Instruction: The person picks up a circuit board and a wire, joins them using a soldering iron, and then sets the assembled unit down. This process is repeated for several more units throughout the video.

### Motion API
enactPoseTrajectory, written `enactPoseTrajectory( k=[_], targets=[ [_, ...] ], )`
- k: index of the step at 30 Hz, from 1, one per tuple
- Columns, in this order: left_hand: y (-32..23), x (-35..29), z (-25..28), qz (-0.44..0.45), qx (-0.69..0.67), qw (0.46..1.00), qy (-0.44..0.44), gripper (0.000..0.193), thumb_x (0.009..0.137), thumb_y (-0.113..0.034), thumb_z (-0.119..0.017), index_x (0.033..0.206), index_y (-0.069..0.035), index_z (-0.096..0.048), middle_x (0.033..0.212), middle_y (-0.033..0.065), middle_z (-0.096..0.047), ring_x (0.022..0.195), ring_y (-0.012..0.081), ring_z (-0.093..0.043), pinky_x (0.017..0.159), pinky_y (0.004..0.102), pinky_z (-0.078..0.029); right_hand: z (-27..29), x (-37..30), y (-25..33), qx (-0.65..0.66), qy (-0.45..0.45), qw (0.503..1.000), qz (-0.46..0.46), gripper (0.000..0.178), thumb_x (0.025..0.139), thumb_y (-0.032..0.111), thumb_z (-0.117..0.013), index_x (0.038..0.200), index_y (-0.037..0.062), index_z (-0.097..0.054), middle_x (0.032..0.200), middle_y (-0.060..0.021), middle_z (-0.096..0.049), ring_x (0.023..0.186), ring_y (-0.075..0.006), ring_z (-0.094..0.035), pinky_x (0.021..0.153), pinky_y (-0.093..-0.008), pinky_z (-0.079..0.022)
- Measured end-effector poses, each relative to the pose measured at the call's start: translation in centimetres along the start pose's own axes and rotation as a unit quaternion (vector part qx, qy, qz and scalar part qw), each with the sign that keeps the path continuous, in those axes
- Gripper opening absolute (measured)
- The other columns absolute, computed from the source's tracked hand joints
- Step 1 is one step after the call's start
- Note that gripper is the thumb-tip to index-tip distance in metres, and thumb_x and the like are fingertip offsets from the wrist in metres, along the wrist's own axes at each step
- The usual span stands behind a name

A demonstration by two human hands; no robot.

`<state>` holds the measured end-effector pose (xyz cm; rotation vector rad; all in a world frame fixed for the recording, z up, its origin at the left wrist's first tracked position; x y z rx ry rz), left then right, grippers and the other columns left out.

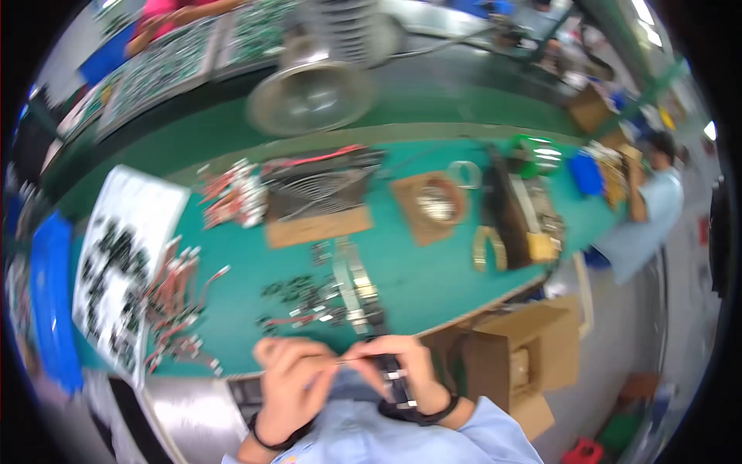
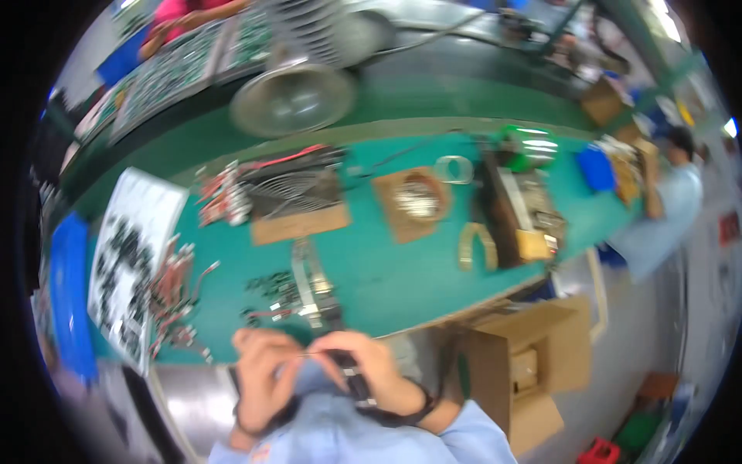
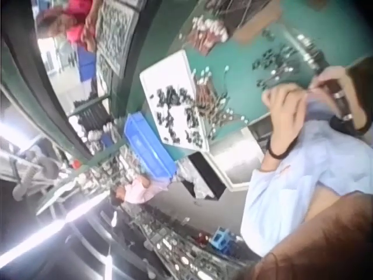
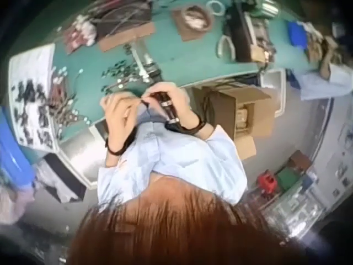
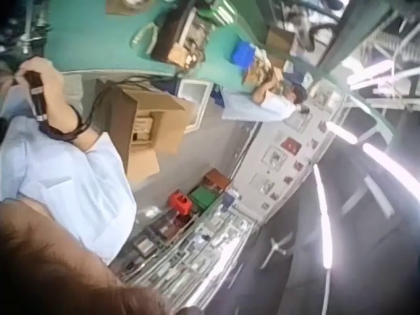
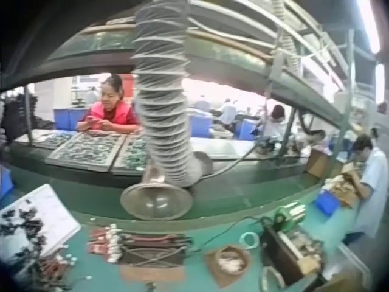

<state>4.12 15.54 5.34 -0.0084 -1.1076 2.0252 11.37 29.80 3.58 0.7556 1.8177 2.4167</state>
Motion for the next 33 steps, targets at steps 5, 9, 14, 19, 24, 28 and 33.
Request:
enactPoseTrajectory(
  k=[5, 9, 14, 19, 24, 28, 33],
  targets=[
    [3.6, -1.9, 1.8, 0.128, 0.085, 0.983, -0.105, 0.016, 0.074, -0.003, -0.06, 0.088, -0.001, -0.053, 0.091, 0.0129, -0.056, 0.087, 0.0285, -0.05, 0.083, 0.0371, -0.034, 1.5, 0.5, -0.1, 0.048, -0.088, 0.995, -0.004, 0.04, 0.075, -0.006, -0.067, 0.109, 0.0059, -0.051, 0.088, -0.0101, -0.062, 0.076, -0.0147, -0.063, 0.065, -0.0236, -0.05],
    [4.9, -1.7, 2.5, 0.194, 0.13, 0.966, -0.108, 0.02, 0.074, -0.002, -0.059, 0.092, 0.0, -0.051, 0.099, 0.0143, -0.053, 0.093, 0.0285, -0.047, 0.087, 0.0373, -0.034, 2.4, -0.3, -0.5, 0.06, -0.06, 0.995, -0.058, 0.04, 0.074, -0.007, -0.065, 0.109, 0.0065, -0.051, 0.091, -0.0087, -0.062, 0.078, -0.0139, -0.062, 0.067, -0.023, -0.049],
    [5.2, -1.7, 2.3, 0.169, 0.141, 0.974, -0.054, 0.025, 0.074, -0.004, -0.063, 0.095, 0.001, -0.051, 0.1, 0.0125, -0.052, 0.092, 0.0274, -0.045, 0.085, 0.0372, -0.033, 2.5, 0.0, -0.4, -0.01, -0.035, 0.999, -0.011, 0.043, 0.072, -0.008, -0.066, 0.109, 0.0072, -0.051, 0.095, -0.0081, -0.062, 0.079, -0.0134, -0.062, 0.068, -0.0223, -0.049],
    [6.1, -3.2, 2.5, 0.19, 0.074, 0.978, -0.041, 0.021, 0.075, 0.002, -0.06, 0.094, 0.001, -0.05, 0.098, 0.0111, -0.052, 0.086, 0.022, -0.05, 0.08, 0.0324, -0.038, 3.0, 0.0, -0.1, -0.026, -0.064, 0.998, 0.004, 0.043, 0.072, -0.009, -0.065, 0.109, 0.0078, -0.051, 0.09, -0.0064, -0.063, 0.076, -0.0138, -0.062, 0.066, -0.0234, -0.049],
    [5.3, -3.8, 2.8, 0.224, -0.115, 0.957, -0.144, 0.02, 0.075, 0.003, -0.062, 0.093, 0.002, -0.053, 0.096, 0.0106, -0.051, 0.074, 0.0154, -0.049, 0.067, 0.0241, -0.041, 3.3, -0.1, -0.1, -0.067, -0.079, 0.994, 0.025, 0.042, 0.071, -0.008, -0.066, 0.107, 0.0074, -0.052, 0.087, -0.0052, -0.063, 0.074, -0.0145, -0.062, 0.063, -0.0246, -0.049],
    [3.1, -1.6, 2.5, 0.172, -0.17, 0.959, -0.151, 0.022, 0.077, 0.004, -0.06, 0.098, 0.003, -0.054, 0.095, 0.0094, -0.05, 0.075, 0.0119, -0.05, 0.064, 0.0209, -0.041, 3.2, 0.8, 0.4, -0.06, -0.077, 0.994, 0.049, 0.042, 0.069, -0.006, -0.072, 0.102, 0.0071, -0.051, 0.083, -0.0059, -0.065, 0.073, -0.0149, -0.065, 0.062, -0.024, -0.051],
    [0.8, 0.5, 1.0, 0.186, -0.223, 0.948, -0.129, 0.024, 0.08, 0.004, -0.058, 0.103, 0.004, -0.055, 0.096, 0.0097, -0.049, 0.076, 0.0139, -0.054, 0.067, 0.0229, -0.044, 2.7, 2.1, 1.1, 0.016, -0.104, 0.993, 0.045, 0.04, 0.069, -0.005, -0.074, 0.099, 0.0065, -0.05, 0.081, -0.0082, -0.065, 0.073, -0.0147, -0.066, 0.063, -0.0246, -0.053]
  ],
)
Point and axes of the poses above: each hand's wrist, its own x-axis towards the middle knuckle, its own z-axis out of the back of the hand, y = z × x, the point moved 3 cm from there along x, towards the middle knuckle
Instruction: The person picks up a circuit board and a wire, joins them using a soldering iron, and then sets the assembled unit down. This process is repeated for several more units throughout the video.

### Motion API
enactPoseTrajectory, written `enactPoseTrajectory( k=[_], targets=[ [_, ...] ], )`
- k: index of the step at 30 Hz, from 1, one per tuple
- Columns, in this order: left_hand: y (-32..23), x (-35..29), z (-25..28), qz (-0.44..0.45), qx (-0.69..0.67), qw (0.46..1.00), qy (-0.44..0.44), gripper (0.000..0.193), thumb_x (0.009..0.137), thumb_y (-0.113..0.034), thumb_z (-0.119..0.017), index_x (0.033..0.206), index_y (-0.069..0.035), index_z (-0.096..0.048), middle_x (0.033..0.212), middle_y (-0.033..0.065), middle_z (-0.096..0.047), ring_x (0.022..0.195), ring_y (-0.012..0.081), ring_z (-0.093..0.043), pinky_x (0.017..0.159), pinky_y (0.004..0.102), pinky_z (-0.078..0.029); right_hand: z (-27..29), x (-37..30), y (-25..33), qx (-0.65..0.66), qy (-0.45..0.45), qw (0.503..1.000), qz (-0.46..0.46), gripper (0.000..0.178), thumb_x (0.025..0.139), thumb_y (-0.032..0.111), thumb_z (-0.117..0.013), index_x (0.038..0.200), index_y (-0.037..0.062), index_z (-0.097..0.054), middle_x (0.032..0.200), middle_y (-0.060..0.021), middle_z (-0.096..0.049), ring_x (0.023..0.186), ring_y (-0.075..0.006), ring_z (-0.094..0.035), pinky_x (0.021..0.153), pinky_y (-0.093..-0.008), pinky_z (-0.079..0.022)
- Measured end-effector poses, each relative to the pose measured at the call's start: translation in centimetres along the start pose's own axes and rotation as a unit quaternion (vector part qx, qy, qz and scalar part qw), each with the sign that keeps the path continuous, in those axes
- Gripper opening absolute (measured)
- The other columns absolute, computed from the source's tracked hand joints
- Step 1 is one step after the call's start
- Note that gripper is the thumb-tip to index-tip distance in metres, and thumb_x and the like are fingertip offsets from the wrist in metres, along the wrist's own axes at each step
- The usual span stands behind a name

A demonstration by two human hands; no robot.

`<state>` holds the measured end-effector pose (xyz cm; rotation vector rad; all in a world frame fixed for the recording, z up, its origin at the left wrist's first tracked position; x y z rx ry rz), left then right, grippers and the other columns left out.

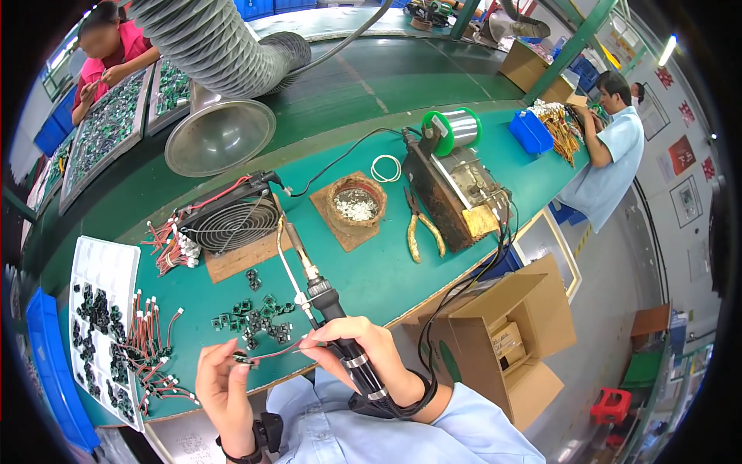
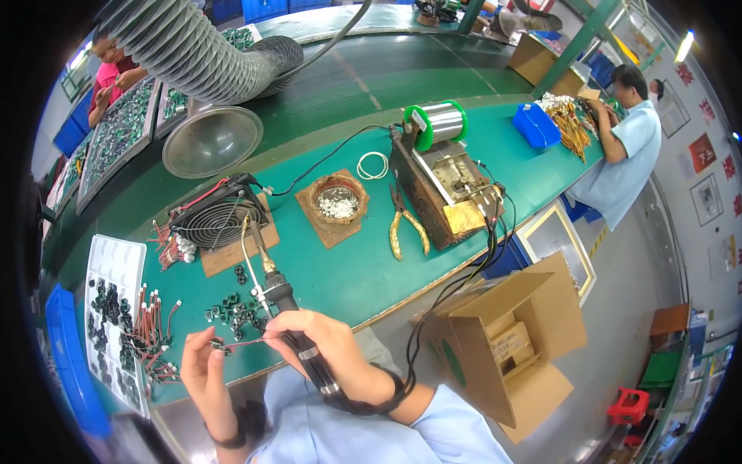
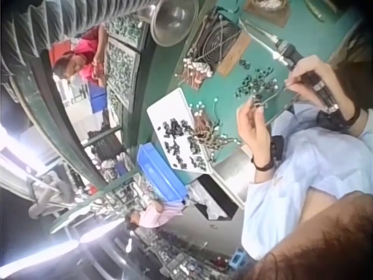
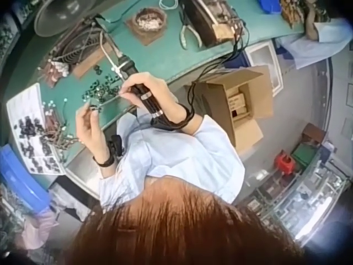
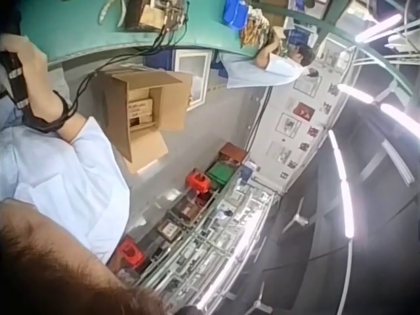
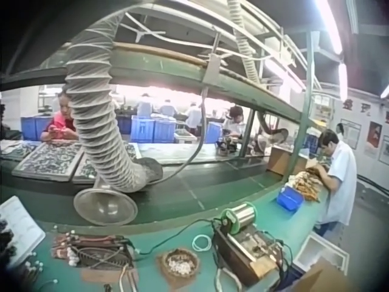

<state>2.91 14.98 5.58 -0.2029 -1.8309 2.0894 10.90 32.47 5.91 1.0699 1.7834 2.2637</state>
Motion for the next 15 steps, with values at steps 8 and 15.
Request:
enactPoseTrajectory(
  k=[8, 15],
  targets=[
    [-0.7, 0.4, -1.7, 0.057, -0.096, 0.993, 0.047, 0.02, 0.083, 0.0, -0.053, 0.103, 0.004, -0.053, 0.1, 0.0083, -0.05, 0.083, 0.0146, -0.053, 0.076, 0.0265, -0.043, -0.6, 0.4, 0.7, 0.085, 0.037, 0.992, -0.082, 0.041, 0.074, -0.01, -0.067, 0.103, 0.0051, -0.042, 0.082, -0.0118, -0.061, 0.075, -0.0159, -0.064, 0.067, -0.0278, -0.053],
    [0.8, -0.1, -1.8, 0.12, -0.32, 0.937, 0.074, 0.02, 0.085, -0.009, -0.058, 0.101, 0.0, -0.052, 0.099, 0.0091, -0.053, 0.085, 0.0176, -0.053, 0.077, 0.0302, -0.043, -1.6, 0.0, 1.1, 0.088, 0.108, 0.981, -0.138, 0.042, 0.076, -0.011, -0.063, 0.105, 0.0059, -0.038, 0.086, -0.0125, -0.059, 0.077, -0.0138, -0.061, 0.062, -0.0247, -0.049]
  ],
)
Point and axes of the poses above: each hand's wrist, its own x-axis towards the middle knuckle, its own z-axis out of the back of the hand, y = z × x, the point moved 3 cm from there along x, towards the middle knuckle
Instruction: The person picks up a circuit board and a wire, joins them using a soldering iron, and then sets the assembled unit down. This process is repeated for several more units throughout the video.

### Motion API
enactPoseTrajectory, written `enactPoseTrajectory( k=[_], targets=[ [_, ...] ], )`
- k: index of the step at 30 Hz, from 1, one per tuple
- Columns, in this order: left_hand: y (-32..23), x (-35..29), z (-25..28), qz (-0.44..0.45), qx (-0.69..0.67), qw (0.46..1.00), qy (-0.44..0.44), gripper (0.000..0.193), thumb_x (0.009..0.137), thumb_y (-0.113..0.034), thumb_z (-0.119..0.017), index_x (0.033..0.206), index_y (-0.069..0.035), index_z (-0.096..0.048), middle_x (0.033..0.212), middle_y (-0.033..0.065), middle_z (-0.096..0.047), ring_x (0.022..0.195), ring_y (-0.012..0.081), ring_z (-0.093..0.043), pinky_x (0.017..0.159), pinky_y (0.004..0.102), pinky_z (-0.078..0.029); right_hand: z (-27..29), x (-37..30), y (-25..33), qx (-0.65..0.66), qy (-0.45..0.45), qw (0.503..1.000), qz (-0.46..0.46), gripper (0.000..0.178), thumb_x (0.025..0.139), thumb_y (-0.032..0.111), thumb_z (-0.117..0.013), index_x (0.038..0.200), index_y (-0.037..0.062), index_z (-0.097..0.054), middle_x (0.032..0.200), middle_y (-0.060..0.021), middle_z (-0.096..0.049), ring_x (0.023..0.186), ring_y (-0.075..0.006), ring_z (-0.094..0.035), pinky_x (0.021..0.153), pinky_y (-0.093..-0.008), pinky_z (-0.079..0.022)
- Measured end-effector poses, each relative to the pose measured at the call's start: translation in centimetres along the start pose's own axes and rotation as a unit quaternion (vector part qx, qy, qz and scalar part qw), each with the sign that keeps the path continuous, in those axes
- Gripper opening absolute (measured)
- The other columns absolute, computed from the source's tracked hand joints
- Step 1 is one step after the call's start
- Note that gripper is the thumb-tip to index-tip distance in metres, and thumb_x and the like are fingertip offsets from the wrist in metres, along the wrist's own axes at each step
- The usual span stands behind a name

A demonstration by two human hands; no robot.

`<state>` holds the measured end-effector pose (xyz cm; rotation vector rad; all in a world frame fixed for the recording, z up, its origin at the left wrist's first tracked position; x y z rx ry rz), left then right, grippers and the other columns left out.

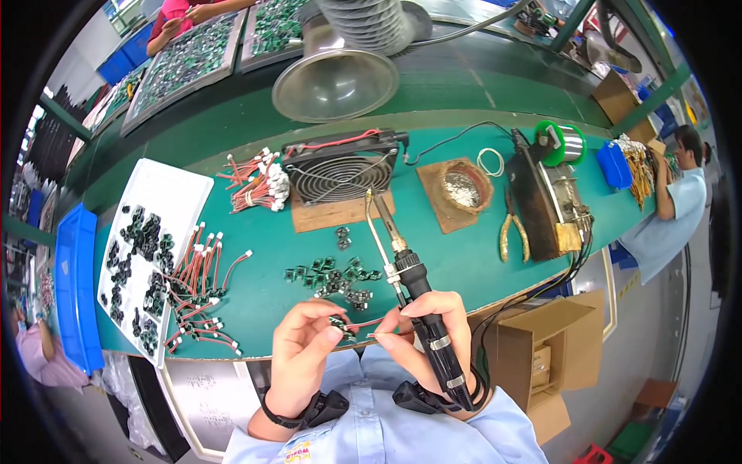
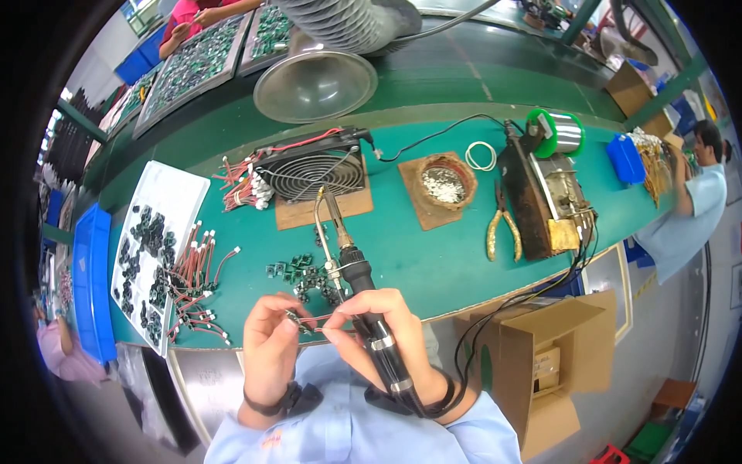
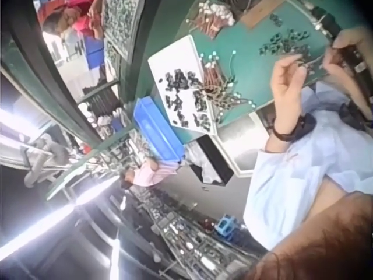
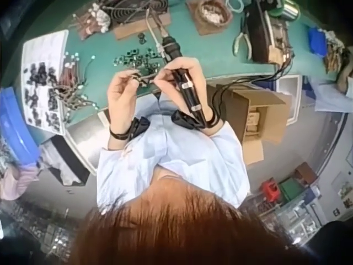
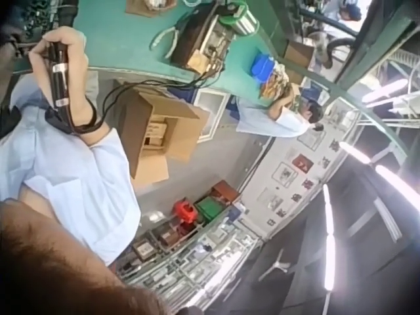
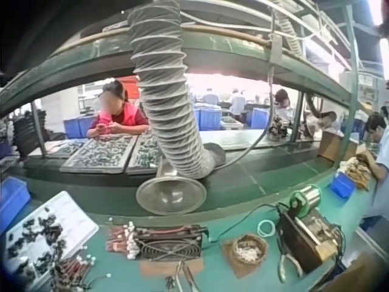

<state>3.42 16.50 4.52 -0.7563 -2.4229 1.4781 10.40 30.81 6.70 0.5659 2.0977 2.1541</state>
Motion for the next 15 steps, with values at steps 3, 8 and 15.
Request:
enactPoseTrajectory(
  k=[3, 8, 15],
  targets=[
    [0.5, -0.1, 0.3, 0.035, -0.046, 0.998, 0.0, 0.022, 0.085, -0.013, -0.06, 0.102, -0.001, -0.051, 0.099, 0.0085, -0.053, 0.086, 0.0178, -0.053, 0.077, 0.0302, -0.042, -0.2, -0.1, -0.1, -0.027, 0.011, 1.0, 0.011, 0.042, 0.075, -0.01, -0.064, 0.105, 0.006, -0.038, 0.087, -0.0128, -0.059, 0.077, -0.0133, -0.061, 0.061, -0.0237, -0.049],
    [0.7, 0.0, 0.3, 0.098, -0.118, 0.988, 0.017, 0.026, 0.086, -0.018, -0.061, 0.104, -0.003, -0.051, 0.099, 0.0073, -0.054, 0.087, 0.0168, -0.053, 0.077, 0.0291, -0.042, -0.6, 0.2, -0.1, -0.075, 0.022, 0.996, 0.053, 0.043, 0.074, -0.009, -0.065, 0.104, 0.0054, -0.039, 0.087, -0.0126, -0.059, 0.076, -0.013, -0.06, 0.06, -0.0228, -0.049],
    [1.1, 0.0, 0.5, 0.117, -0.203, 0.971, 0.055, 0.027, 0.088, -0.014, -0.059, 0.11, 0.0, -0.052, 0.101, 0.0076, -0.058, 0.094, 0.0171, -0.054, 0.084, 0.0314, -0.043, -1.3, 0.3, 0.5, -0.106, 0.028, 0.992, 0.068, 0.043, 0.073, -0.007, -0.068, 0.103, 0.0047, -0.04, 0.083, -0.011, -0.06, 0.076, -0.0126, -0.059, 0.058, -0.0219, -0.048]
  ],
)
Point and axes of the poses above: each hand's wrist, its own x-axis towards the middle knuckle, its own z-axis out of the back of the hand, y = z × x, the point moved 3 cm from there along x, towards the middle knuckle
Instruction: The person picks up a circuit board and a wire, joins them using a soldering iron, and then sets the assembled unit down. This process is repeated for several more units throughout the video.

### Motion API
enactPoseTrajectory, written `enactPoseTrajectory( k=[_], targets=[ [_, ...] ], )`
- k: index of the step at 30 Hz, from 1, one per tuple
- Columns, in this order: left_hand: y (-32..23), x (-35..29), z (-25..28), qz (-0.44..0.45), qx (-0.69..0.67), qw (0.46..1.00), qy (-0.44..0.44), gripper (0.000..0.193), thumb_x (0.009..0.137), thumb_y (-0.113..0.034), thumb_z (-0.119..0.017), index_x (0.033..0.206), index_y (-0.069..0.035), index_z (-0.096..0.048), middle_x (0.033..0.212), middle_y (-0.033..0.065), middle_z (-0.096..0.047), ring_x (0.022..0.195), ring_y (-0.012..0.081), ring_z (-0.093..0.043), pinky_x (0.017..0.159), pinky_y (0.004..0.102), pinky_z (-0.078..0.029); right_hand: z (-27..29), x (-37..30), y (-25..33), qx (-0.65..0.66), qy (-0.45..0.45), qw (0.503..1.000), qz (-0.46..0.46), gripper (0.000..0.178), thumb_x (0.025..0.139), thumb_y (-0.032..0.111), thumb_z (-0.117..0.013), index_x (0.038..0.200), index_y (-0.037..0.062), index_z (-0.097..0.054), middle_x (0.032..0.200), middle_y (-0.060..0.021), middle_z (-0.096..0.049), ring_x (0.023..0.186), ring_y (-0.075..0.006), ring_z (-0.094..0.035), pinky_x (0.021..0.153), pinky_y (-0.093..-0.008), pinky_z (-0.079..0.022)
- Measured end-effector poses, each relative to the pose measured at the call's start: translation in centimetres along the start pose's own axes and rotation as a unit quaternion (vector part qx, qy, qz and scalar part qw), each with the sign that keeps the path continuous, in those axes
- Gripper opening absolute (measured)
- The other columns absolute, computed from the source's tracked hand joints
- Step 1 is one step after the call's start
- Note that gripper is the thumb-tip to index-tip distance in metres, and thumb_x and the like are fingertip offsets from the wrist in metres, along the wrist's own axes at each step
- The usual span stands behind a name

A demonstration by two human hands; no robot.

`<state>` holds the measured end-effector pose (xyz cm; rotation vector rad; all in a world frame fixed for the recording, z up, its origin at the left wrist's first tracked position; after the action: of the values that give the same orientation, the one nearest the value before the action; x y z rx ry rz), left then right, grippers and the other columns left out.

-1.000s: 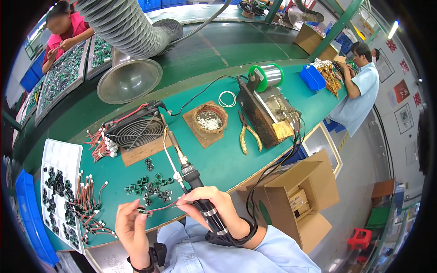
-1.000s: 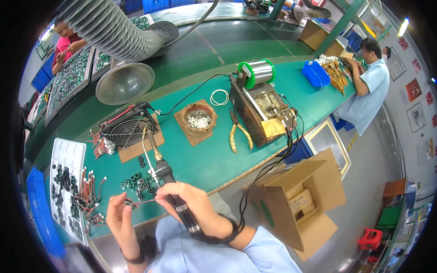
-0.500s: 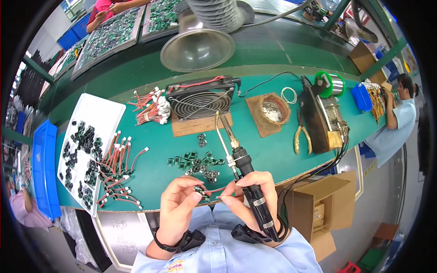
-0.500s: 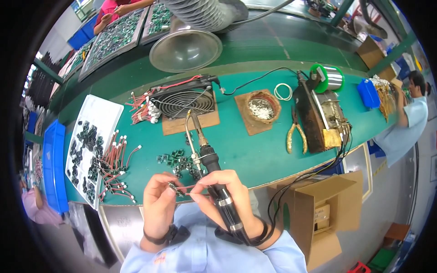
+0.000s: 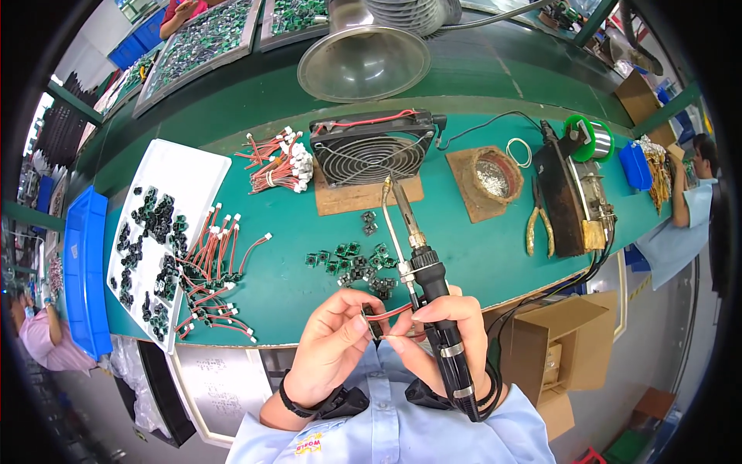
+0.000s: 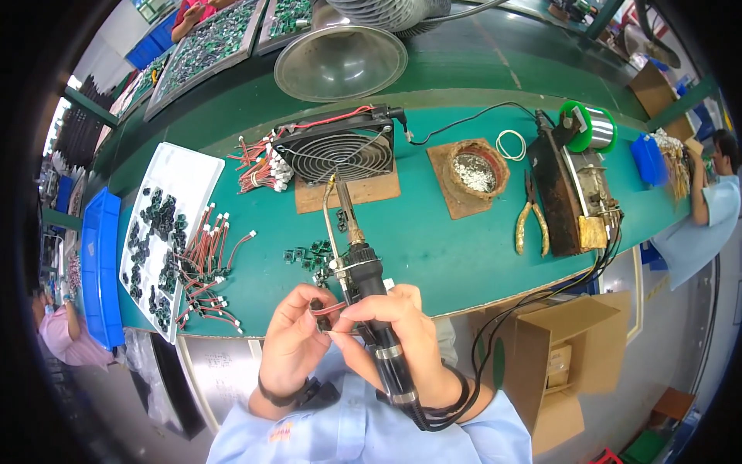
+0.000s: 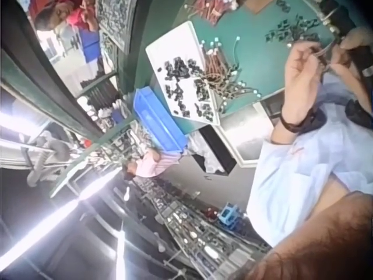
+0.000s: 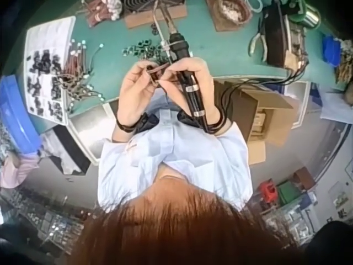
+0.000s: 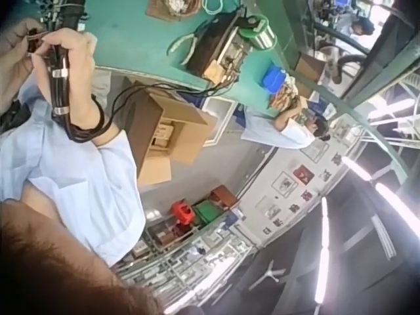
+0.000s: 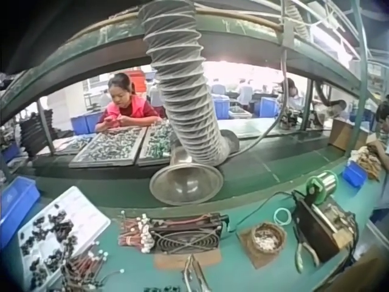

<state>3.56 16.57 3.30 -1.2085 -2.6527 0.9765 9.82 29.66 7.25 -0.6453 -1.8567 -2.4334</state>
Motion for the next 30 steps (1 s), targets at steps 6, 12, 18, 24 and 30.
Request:
enactPoseTrajectory(
  k=[6, 12, 18, 24, 30],
  targets=[
    [0.3, -0.2, 0.0, 0.018, -0.021, 1.0, 0.008, 0.029, 0.087, -0.015, -0.06, 0.111, 0.0, -0.052, 0.102, 0.007, -0.058, 0.097, 0.0169, -0.054, 0.084, 0.0293, -0.042, 0.0, 0.2, 0.4, -0.008, 0.015, 1.0, 0.025, 0.043, 0.072, -0.006, -0.069, 0.103, 0.0056, -0.041, 0.081, -0.0084, -0.063, 0.077, -0.0137, -0.058, 0.06, -0.0236, -0.047],
    [0.4, -0.4, 0.5, 0.024, -0.013, 1.0, 0.012, 0.029, 0.088, -0.016, -0.059, 0.111, 0.0, -0.052, 0.103, 0.0078, -0.059, 0.098, 0.0165, -0.054, 0.084, 0.0285, -0.042, -0.2, 0.1, 0.3, 0.036, -0.063, 0.997, 0.031, 0.042, 0.063, -0.006, -0.072, 0.098, 0.0084, -0.054, 0.081, 0.0007, -0.063, 0.059, -0.0148, -0.053, 0.069, -0.0285, -0.036],
    [0.3, -0.3, -0.1, 0.012, 0.006, 1.0, 0.007, 0.03, 0.088, -0.016, -0.058, 0.112, 0.002, -0.052, 0.102, 0.0081, -0.058, 0.095, 0.0159, -0.055, 0.083, 0.028, -0.043, 0.4, 0.5, 0.8, -0.013, 0.003, 1.0, 0.024, 0.042, 0.07, -0.003, -0.072, 0.101, 0.0086, -0.047, 0.077, -0.0046, -0.065, 0.074, -0.0146, -0.057, 0.064, -0.0244, -0.043],
    [0.2, -0.3, -0.3, -0.01, 0.036, 0.999, 0.011, 0.031, 0.088, -0.016, -0.058, 0.112, 0.003, -0.053, 0.101, 0.0082, -0.058, 0.095, 0.0161, -0.055, 0.081, 0.0289, -0.044, 0.6, 0.6, 0.6, -0.013, 0.007, 1.0, 0.027, 0.041, 0.07, -0.002, -0.073, 0.101, 0.0093, -0.047, 0.077, -0.003, -0.066, 0.07, -0.0139, -0.06, 0.069, -0.0265, -0.04],
    [0.3, -0.3, -0.2, -0.021, 0.06, 0.998, 0.001, 0.03, 0.088, -0.015, -0.059, 0.111, 0.003, -0.054, 0.099, 0.0086, -0.057, 0.095, 0.017, -0.055, 0.081, 0.0299, -0.044, 0.8, 0.7, 0.5, -0.023, 0.006, 0.998, 0.053, 0.041, 0.069, 0.0, -0.074, 0.1, 0.0093, -0.048, 0.077, -0.0018, -0.066, 0.069, -0.0132, -0.064, 0.074, -0.0276, -0.036]
  ],
)
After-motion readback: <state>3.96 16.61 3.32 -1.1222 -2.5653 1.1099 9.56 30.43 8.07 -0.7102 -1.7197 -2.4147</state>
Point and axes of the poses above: each hand's wrist, its own x-axis towards the middle knuckle, its own z-axis out of the back of the hand, y = z × x, the point moved 3 cm from there along x, towards the middle knuckle
